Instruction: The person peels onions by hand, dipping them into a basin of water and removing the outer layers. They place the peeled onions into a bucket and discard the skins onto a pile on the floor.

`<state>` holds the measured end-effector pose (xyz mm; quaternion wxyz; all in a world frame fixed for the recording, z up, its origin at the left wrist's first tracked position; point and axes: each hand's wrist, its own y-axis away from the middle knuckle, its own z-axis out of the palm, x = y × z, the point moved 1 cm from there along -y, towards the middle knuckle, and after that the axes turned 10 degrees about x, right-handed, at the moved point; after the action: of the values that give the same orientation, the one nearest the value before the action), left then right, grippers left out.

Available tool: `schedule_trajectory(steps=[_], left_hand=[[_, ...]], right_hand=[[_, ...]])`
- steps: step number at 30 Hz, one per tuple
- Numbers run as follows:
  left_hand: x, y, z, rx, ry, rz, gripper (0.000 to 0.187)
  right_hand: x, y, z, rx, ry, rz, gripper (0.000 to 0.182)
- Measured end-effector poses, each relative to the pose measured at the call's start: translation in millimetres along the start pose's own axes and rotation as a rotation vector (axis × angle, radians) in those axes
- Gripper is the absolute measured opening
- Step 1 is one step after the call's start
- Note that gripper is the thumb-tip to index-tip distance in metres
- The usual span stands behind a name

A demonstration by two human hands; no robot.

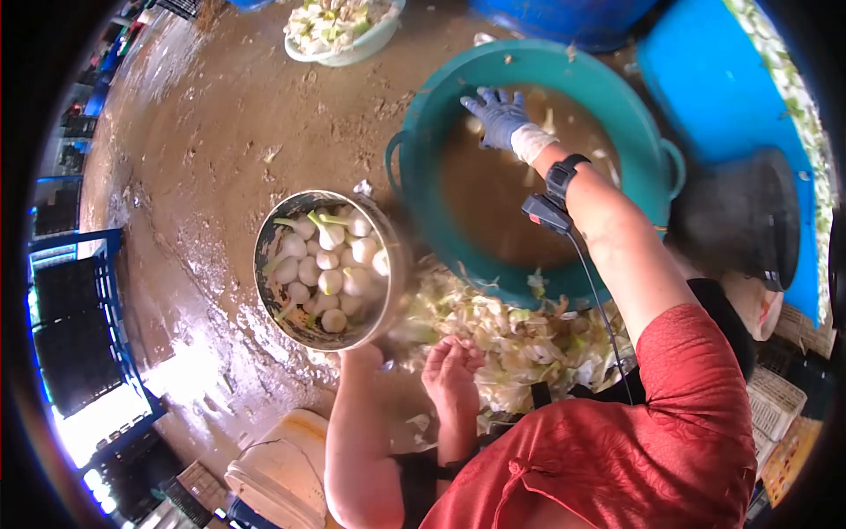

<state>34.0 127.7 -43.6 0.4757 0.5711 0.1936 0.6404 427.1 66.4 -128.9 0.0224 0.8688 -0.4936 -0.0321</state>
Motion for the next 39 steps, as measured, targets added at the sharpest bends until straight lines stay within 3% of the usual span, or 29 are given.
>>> schedule_trajectory(steps=[1,3,4,5,6,8,9,10,11,13,15,17,19,21,22,25,26,27,28,31,32,33,35,37,39], left_hand=[[0,-5,-4,-0.021,0.034,-0.03,0.01],[0,-6,-3,0.0,0.025,-0.013,0.01],[-2,-7,-1,0.003,0.024,-0.027,0.01],[-3,-7,0,-0.001,0.021,-0.03,0.011],[-4,-4,2,-0.007,0.017,-0.032,0.012],[-8,2,6,-0.075,0.037,-0.039,0.012],[-10,7,7,-0.132,0.052,-0.04,0.012],[-11,13,10,-0.148,0.026,-0.042,0.014],[-12,18,14,-0.169,0.027,-0.035,0.014],[-20,34,16,-0.193,-0.108,0.005,0.013],[-30,37,17,-0.186,-0.112,0.054,0.013],[-38,39,19,-0.188,-0.192,0.172,0.013],[-42,40,21,-0.237,-0.226,0.236,0.013],[-42,44,23,-0.248,-0.379,0.285,0.026],[-43,46,22,-0.307,-0.374,0.217,0.035],[-45,62,23,-0.6,-0.181,-0.06,0.035],[-46,63,20,-0.609,-0.185,-0.054,0.035],[-44,65,18,-0.662,-0.175,0.043,0.033],[-43,66,17,-0.713,-0.162,0.14,0.03],[-37,89,16,-0.658,-0.155,0.3,0.029],[-35,93,13,-0.69,-0.192,0.384,0.031],[-36,96,11,-0.697,-0.189,0.388,0.031],[-37,102,7,-0.644,-0.31,0.576,0.031],[-38,107,3,-0.624,-0.412,0.633,0.033],[-40,104,-1,-0.596,-0.516,0.689,0.036]], right_hand=[[-6,-7,15,-0.087,-0.012,0.044,0.082],[-14,-6,54,-0.117,0.008,0.073,0.056],[-11,-6,70,-0.128,0.015,0.077,0.056],[-8,-6,98,-0.221,-0.04,0.0,0.034],[-6,1,124,-0.312,-0.096,-0.076,0.024],[16,48,153,-0.149,0.424,-0.831,0.02],[36,72,166,-0.244,-0.304,-0.311,0.021],[60,84,245,-0.143,-0.034,-0.732,0.024],[46,111,203,-0.384,-0.014,-0.608,0.026],[31,195,97,-0.412,-0.403,-0.43,0.036],[32,227,64,-0.442,-0.767,-0.228,0.037],[26,257,-9,-0.254,-0.942,-0.432,0.034],[9,285,-58,-0.181,-1.131,-0.318,0.028],[-8,314,-91,-0.078,-1.181,-0.287,0.037],[-18,329,-103,-0.081,-1.199,-0.285,0.037],[-35,364,-123,0.1,-1.143,-0.333,0.048],[-38,373,-125,0.232,-1.11,-0.314,0.047],[-41,381,-127,0.363,-1.071,-0.296,0.046],[-44,389,-129,0.348,-1.298,-0.195,0.039],[-42,402,-130,0.364,-1.161,-0.106,0.036],[-50,403,-132,0.506,-1.21,-0.123,0.029],[-51,404,-134,0.513,-1.205,-0.127,0.029],[-51,408,-140,0.537,-0.9,-0.107,0.019],[-55,409,-143,0.607,-0.849,-0.101,0.013],[-58,409,-150,0.464,-0.644,-0.081,0.015]])
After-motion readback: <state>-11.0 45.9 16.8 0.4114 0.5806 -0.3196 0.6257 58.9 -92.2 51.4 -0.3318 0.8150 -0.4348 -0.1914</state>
